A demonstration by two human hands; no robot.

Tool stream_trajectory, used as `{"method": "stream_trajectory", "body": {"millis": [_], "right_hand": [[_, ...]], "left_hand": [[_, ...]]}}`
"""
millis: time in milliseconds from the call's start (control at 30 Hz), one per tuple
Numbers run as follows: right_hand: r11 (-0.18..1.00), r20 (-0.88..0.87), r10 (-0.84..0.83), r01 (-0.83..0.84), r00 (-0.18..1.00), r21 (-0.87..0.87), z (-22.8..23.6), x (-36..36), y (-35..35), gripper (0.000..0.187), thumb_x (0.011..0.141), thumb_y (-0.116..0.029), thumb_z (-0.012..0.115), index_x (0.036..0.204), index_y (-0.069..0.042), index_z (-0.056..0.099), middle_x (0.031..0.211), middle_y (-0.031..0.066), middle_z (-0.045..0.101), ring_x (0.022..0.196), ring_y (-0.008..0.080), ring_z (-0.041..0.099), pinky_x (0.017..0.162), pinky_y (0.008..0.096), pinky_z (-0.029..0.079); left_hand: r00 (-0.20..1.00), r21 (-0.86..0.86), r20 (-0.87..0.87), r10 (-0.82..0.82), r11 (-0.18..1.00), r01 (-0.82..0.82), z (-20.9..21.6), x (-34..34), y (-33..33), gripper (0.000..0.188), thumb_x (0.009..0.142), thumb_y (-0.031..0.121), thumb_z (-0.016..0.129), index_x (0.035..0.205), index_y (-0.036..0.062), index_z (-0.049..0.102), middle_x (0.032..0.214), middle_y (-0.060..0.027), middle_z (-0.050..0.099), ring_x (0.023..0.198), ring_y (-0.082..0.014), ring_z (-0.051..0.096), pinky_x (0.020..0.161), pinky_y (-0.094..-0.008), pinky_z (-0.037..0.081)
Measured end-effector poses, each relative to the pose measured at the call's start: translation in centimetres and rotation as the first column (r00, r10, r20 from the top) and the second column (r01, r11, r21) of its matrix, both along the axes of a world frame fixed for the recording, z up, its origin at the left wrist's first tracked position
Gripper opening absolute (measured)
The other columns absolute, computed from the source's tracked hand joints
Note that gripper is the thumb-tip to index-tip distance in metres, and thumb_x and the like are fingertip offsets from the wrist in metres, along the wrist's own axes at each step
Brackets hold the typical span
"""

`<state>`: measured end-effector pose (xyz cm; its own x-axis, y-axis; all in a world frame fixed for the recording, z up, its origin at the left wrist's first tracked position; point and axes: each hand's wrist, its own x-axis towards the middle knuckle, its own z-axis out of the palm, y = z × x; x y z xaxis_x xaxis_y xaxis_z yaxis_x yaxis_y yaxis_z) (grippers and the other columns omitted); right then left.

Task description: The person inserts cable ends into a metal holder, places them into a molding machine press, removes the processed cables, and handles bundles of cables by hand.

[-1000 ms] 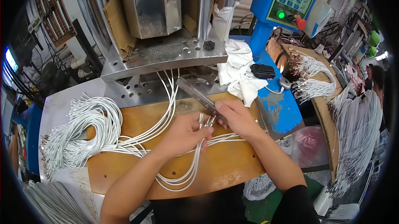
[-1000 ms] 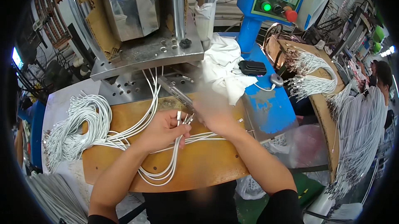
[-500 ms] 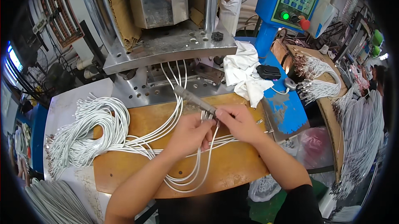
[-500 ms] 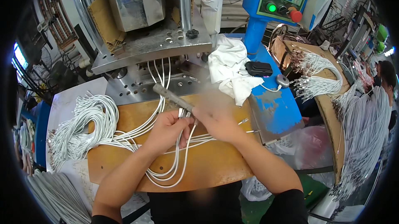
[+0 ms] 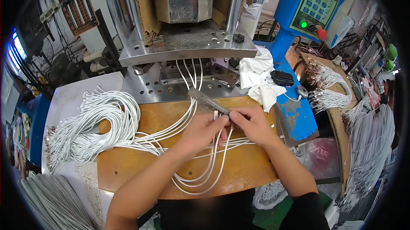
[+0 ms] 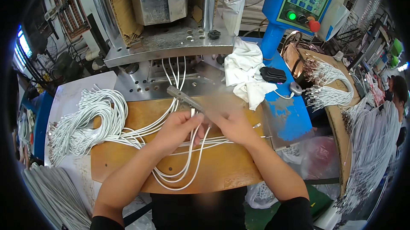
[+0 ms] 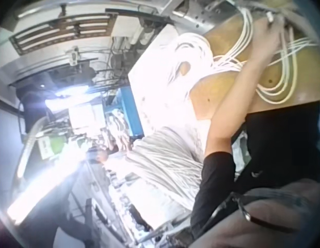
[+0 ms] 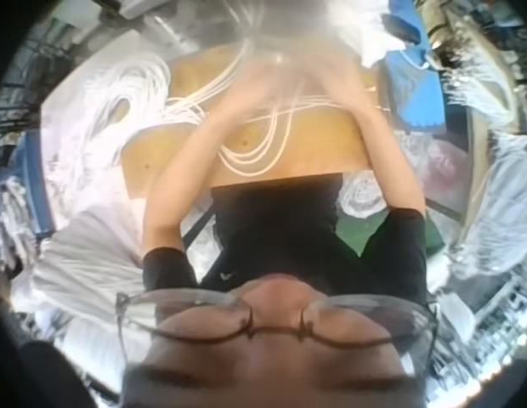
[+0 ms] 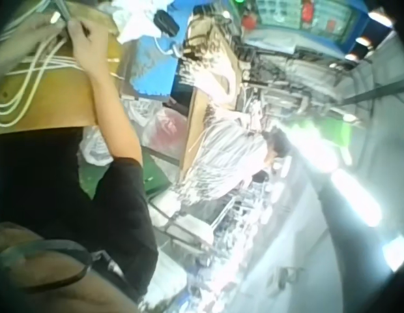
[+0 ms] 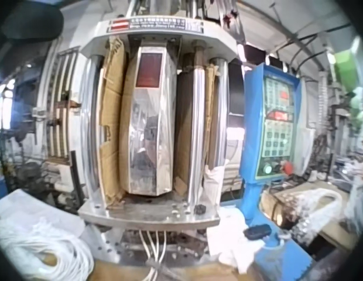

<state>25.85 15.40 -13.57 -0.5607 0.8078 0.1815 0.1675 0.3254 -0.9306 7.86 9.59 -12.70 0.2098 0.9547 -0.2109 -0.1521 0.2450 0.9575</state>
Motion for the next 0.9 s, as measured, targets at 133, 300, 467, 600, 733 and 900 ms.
{"method": "stream_trajectory", "body": {"millis": [133,300,467,600,733,900], "right_hand": [[0.999,-0.098,-0.034,0.034,0.995,-0.005,0.1,0.3,0.3,0.016,0.087,-0.006,0.063,0.098,0.005,0.066,0.084,0.0025,0.066,0.074,0.0063,0.057,0.066,0.0211,0.046],[0.998,0.035,0.024,-0.027,0.999,0.065,0.4,0.6,0.2,0.021,0.084,-0.007,0.067,0.101,0.006,0.065,0.087,0.0033,0.066,0.076,0.0065,0.057,0.068,0.0209,0.046],[0.981,0.102,0.003,-0.023,0.995,0.19,1.2,0.4,-0.3,0.021,0.084,-0.008,0.068,0.1,0.006,0.065,0.086,0.0034,0.066,0.074,0.0047,0.056,0.066,0.0204,0.046],[0.999,0.031,-0.014,0.013,0.999,0.037,0.7,0.8,0.4,0.023,0.084,-0.008,0.069,0.1,0.007,0.065,0.084,0.0031,0.066,0.072,0.0047,0.056,0.065,0.0202,0.046],[1.0,-0.031,-0.02,0.02,0.999,-0.01,0.7,0.9,0.4,0.024,0.083,-0.008,0.069,0.102,0.006,0.065,0.084,0.0028,0.067,0.072,0.0051,0.057,0.065,0.0205,0.046],[0.969,0.07,-0.002,-0.015,0.998,0.248,0.8,2.0,-0.4,0.024,0.083,-0.01,0.07,0.103,0.003,0.066,0.084,0.0036,0.068,0.072,0.0068,0.06,0.065,0.0217,0.048]], "left_hand": [[0.992,-0.041,0.072,0.105,0.994,-0.103,-0.2,-0.4,-0.2,0.025,0.094,0.017,0.055,0.078,-0.0001,0.06,0.06,-0.0037,0.057,0.048,-0.0088,0.052,0.042,-0.0223,0.04],[0.988,0.012,-0.107,0.11,0.994,-0.109,-0.1,-0.4,-0.1,0.025,0.094,0.017,0.056,0.074,0.0014,0.061,0.059,-0.0033,0.057,0.044,-0.0089,0.05,0.041,-0.0221,0.038],[0.999,-0.005,-0.022,0.045,0.999,-0.045,-0.1,-0.8,-0.2,0.026,0.093,0.018,0.058,0.074,0.0007,0.061,0.06,-0.0042,0.059,0.045,-0.0086,0.052,0.041,-0.0222,0.04],[0.934,0.185,-0.159,0.32,0.939,-0.29,0.1,-0.9,-0.5,0.032,0.092,0.022,0.059,0.072,-0.0028,0.06,0.059,-0.0054,0.06,0.048,-0.0094,0.055,0.044,-0.0239,0.042],[0.949,0.172,-0.219,0.226,0.966,-0.191,0.6,-1.6,-0.8,0.035,0.093,0.023,0.057,0.068,-0.0011,0.059,0.056,-0.0044,0.058,0.046,-0.0091,0.053,0.043,-0.023,0.04],[0.997,-0.003,-0.069,0.025,1.0,-0.025,0.4,-1.1,-0.4,0.031,0.094,0.019,0.056,0.067,0.0028,0.059,0.051,-0.0014,0.052,0.038,-0.0079,0.043,0.037,-0.0221,0.032]]}}
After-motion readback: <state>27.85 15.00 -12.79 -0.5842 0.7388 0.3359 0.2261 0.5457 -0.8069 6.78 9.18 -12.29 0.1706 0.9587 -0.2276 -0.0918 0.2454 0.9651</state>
